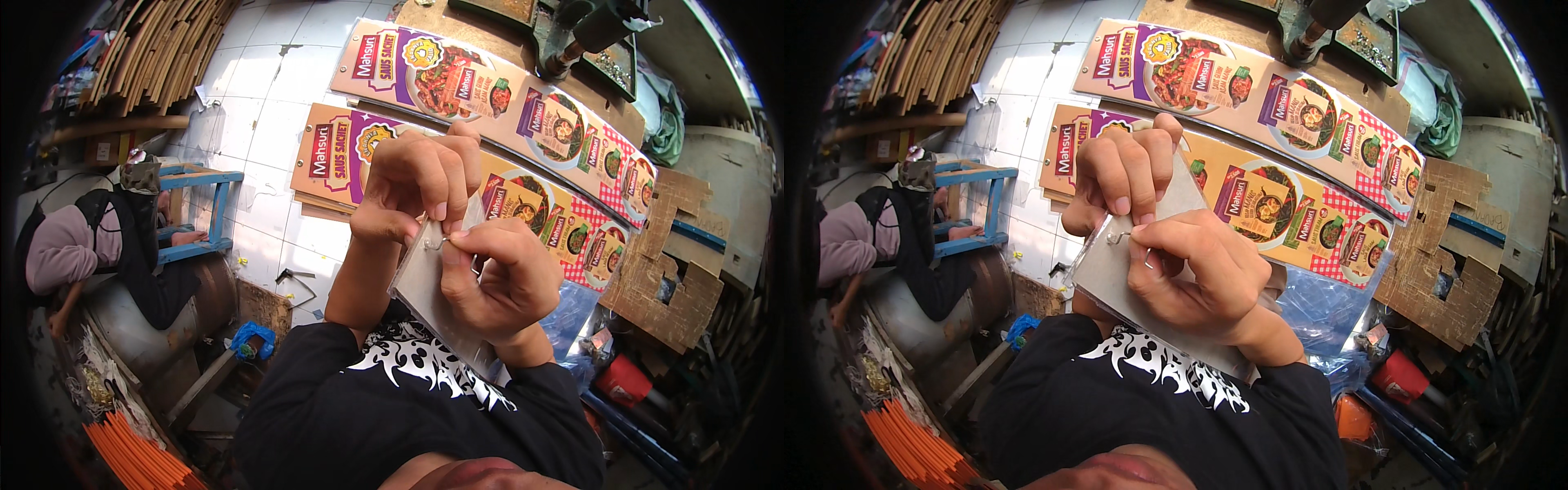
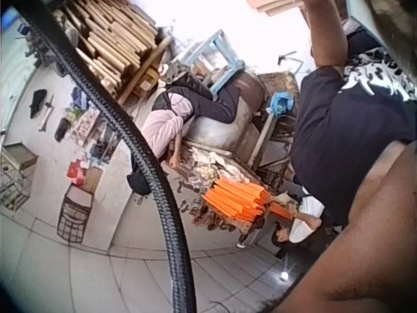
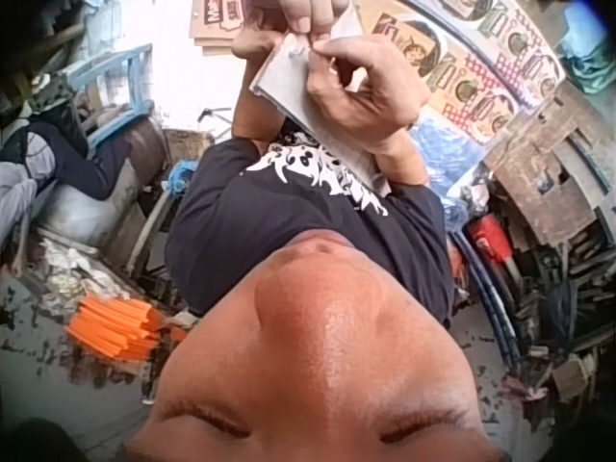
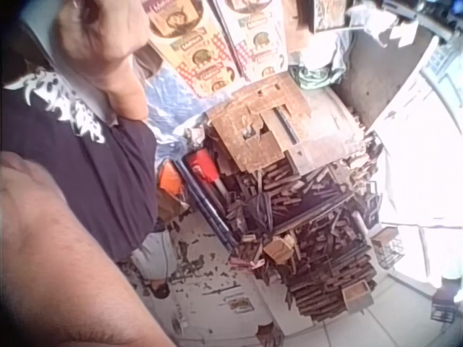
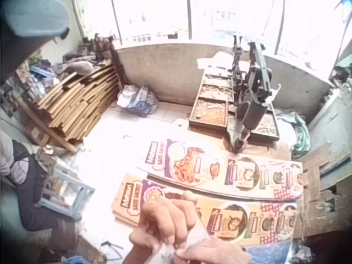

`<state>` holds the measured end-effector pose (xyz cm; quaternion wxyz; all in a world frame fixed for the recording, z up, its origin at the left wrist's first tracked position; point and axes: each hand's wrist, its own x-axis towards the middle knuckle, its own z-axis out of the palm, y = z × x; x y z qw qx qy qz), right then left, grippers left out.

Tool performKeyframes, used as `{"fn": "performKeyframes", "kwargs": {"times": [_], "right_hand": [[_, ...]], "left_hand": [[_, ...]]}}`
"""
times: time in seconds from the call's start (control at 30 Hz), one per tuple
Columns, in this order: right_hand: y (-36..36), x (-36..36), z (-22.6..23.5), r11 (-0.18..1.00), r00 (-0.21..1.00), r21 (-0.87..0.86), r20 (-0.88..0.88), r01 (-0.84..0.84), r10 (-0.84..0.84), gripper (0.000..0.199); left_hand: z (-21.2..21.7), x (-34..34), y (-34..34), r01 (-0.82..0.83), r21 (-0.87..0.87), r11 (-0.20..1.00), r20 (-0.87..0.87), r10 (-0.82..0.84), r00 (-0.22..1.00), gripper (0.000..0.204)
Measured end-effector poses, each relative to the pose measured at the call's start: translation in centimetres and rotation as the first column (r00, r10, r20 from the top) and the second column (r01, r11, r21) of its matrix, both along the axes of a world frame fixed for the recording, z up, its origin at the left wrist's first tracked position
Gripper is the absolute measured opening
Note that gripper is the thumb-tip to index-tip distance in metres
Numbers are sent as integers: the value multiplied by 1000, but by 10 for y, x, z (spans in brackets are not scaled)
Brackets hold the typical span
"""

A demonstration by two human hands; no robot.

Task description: The person binds printed display boards by inserting and securing metal wire rings through their pre-punched holes by hand, then sets the boards on the table.

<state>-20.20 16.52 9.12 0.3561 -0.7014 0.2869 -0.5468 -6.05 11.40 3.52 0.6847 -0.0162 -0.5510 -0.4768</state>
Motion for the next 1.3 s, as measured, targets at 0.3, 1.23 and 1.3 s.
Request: {"fn": "performKeyframes", "kwargs": {"times": [0.3,1.23,1.3], "right_hand": [[1,1,2,1000,1000,-10,-14,20,-20,22],[2,2,2,998,999,-48,-21,32,-33,28],[2,2,4,999,999,-36,-34,28,-29,28]], "left_hand": [[0,1,1,13,2,1000,6,-13,1000,18],[3,4,3,16,-6,1000,5,-16,1000,32],[3,5,3,24,-5,1000,11,-24,1000,31]]}}
